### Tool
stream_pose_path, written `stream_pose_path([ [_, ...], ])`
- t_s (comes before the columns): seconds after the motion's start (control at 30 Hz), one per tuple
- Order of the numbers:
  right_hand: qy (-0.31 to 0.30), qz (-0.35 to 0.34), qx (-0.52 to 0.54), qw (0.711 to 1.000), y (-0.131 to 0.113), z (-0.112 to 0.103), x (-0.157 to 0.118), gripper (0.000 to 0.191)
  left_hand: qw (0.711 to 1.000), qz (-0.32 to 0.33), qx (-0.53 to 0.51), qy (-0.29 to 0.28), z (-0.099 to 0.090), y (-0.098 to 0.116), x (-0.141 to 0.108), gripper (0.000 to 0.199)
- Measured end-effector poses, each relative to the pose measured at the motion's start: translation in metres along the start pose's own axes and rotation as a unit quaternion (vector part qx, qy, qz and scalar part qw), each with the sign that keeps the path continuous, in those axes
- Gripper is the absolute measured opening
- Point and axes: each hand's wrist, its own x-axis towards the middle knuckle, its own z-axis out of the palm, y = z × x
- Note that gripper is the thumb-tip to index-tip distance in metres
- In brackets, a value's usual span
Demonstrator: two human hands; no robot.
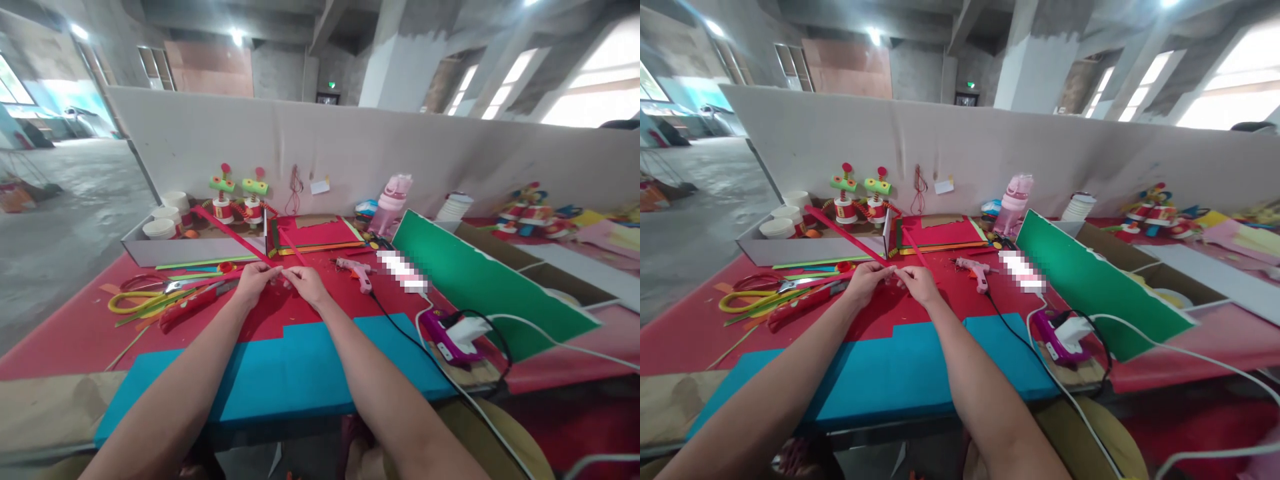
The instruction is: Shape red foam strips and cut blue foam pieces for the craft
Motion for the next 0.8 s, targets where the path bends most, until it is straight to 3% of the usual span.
stream_pose_path([
  [0.13, -0.006, -0.031, -0.028, 0.999, -0.001, 0.001, 0.000, 0.052, 1.000, 0.005, -0.004, -0.013, 0.001, -0.001, 0.000, 0.035],
  [0.27, -0.011, -0.020, -0.030, 0.999, 0.002, 0.002, 0.002, 0.048, 1.000, 0.012, -0.003, -0.007, -0.002, -0.002, 0.002, 0.035],
  [0.6, -0.034, 0.000, 0.022, 0.999, 0.014, 0.006, 0.005, 0.043, 0.998, 0.011, -0.027, 0.055, -0.018, 0.008, 0.008, 0.032],
  [0.8, 0.036, -0.013, -0.028, 0.999, 0.008, -0.003, 0.003, 0.042, 0.979, 0.031, -0.113, 0.164, -0.037, 0.011, 0.017, 0.033],
])
